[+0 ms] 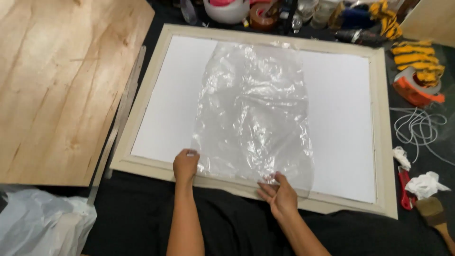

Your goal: The person unfolds a plastic sheet over a frame and cuts it to size using a utility knife.

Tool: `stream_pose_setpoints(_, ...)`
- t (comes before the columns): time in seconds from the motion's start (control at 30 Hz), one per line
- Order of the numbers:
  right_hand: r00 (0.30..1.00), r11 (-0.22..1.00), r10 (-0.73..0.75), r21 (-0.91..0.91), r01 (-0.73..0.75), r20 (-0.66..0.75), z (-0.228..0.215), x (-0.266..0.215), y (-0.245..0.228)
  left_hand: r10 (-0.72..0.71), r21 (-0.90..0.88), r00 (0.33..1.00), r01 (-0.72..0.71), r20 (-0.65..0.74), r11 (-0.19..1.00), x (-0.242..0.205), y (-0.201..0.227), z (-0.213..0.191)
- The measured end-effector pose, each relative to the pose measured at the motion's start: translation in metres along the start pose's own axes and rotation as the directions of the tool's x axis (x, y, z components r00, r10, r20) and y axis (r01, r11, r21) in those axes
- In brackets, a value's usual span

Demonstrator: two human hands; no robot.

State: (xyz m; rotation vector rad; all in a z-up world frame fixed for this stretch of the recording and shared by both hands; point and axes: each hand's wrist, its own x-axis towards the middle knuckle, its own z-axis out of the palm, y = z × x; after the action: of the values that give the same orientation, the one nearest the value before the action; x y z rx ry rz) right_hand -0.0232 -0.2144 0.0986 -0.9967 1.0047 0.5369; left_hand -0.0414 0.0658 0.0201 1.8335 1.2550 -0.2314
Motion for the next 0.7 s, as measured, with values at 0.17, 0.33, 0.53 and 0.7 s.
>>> stream_pose_setpoints(0.17, 0.992, 0.996, -0.057, -0.074, 0.049, -0.112, -0.010, -0.005, -0.004, -0.062, 0.037, 0.993, 0.066, -0.103, 0.997, -0.020, 0.025, -0.004)
stream_pose_setpoints(0.33, 0.997, 0.980, -0.050, -0.198, 0.037, -0.061, -0.027, 0.033, 0.014, -0.049, 0.014, 0.971, 0.054, -0.233, 0.998, -0.011, 0.013, 0.003)
stream_pose_setpoints(0.53, 0.993, 0.979, -0.048, -0.200, 0.025, -0.110, -0.018, 0.024, 0.011, -0.091, 0.011, 0.967, 0.096, -0.238, 0.995, 0.007, 0.008, 0.006)
stream_pose_setpoints(0.7, 0.991, 0.981, -0.041, -0.193, 0.016, -0.129, -0.021, 0.034, 0.017, -0.106, 0.008, 0.964, 0.111, -0.243, 0.994, 0.009, 0.006, 0.007)
